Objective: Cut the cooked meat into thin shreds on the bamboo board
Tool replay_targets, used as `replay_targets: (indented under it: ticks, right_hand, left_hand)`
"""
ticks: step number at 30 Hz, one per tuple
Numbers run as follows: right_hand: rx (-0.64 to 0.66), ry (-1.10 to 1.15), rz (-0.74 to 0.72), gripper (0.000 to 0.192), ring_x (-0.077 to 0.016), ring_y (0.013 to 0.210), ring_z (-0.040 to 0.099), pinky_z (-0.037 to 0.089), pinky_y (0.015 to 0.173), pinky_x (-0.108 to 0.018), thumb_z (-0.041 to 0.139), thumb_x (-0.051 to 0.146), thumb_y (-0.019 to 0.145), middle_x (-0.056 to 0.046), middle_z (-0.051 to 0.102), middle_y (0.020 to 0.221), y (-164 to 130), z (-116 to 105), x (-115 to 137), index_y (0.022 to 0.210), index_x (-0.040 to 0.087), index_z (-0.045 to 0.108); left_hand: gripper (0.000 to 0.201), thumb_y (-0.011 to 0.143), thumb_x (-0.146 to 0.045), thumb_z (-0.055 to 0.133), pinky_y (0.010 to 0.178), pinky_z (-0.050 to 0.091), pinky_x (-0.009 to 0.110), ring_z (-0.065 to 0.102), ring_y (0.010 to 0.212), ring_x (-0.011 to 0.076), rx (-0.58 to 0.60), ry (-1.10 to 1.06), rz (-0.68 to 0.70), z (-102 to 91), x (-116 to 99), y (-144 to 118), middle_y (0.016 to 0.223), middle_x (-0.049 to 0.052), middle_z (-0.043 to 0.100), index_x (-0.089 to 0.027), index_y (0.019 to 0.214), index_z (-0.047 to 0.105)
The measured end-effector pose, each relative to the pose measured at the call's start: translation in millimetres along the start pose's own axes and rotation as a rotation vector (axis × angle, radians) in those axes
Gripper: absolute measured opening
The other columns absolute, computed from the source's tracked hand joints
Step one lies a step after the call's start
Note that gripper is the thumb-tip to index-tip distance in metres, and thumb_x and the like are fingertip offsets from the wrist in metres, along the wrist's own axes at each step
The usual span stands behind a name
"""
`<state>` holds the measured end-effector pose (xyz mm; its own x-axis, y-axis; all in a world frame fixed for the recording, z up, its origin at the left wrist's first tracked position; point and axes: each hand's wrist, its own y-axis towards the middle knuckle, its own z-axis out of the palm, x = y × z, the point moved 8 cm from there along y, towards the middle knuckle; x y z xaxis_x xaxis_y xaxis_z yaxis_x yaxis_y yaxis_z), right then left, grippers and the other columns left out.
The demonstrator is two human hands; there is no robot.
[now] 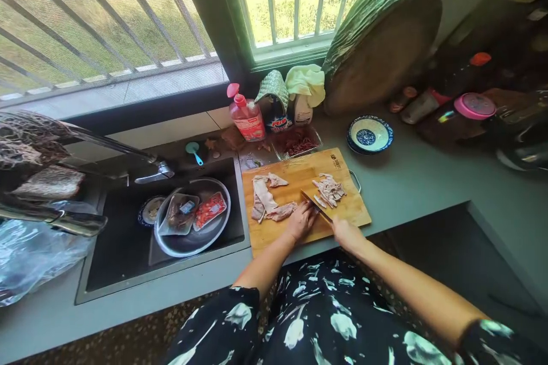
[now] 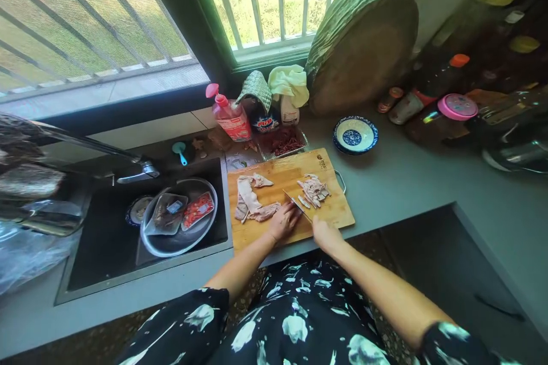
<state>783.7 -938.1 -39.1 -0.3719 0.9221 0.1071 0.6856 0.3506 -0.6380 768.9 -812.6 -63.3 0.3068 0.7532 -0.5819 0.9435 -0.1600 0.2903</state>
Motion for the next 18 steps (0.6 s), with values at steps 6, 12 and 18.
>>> replay_targets:
  ticks: [6,12,18]
  right_hand:
    - [-0.117,0.059,-0.037,0.024,-0.0237,0.083,0.059,0.041,0.064,-0.028,0.034,0.027,0.087,-0.015,0.060,0.088,33.5,-28.5,25.7,0.103,0.011,0.042]
    - [-0.144,0.034,0.086,0.026,-0.0216,0.078,0.060,0.038,0.062,-0.027,0.030,0.033,0.089,-0.012,0.061,0.082,7.8,-23.4,-20.9,0.102,0.014,0.041]
    - [-0.152,-0.002,-0.018,0.028,-0.0207,0.074,0.060,0.038,0.061,-0.026,0.023,0.033,0.090,-0.011,0.061,0.080,-4.1,-29.6,11.7,0.105,0.015,0.038]
  left_hand:
    - [0.023,0.083,-0.027,0.044,0.093,0.041,0.041,0.048,0.107,0.0211,0.010,0.013,0.011,-1.5,-0.6,0.8,0.106,0.011,0.055,-0.015,0.100,0.055]
    - [0.027,0.081,-0.027,0.047,0.091,0.042,0.041,0.046,0.108,0.0228,0.016,0.032,0.008,-8.3,-6.8,-1.6,0.110,0.012,0.051,-0.014,0.104,0.052]
    - [0.023,0.083,-0.025,0.044,0.091,0.042,0.041,0.045,0.107,0.0223,0.034,0.033,0.010,-3.3,-4.5,-10.3,0.107,0.011,0.053,-0.016,0.102,0.053]
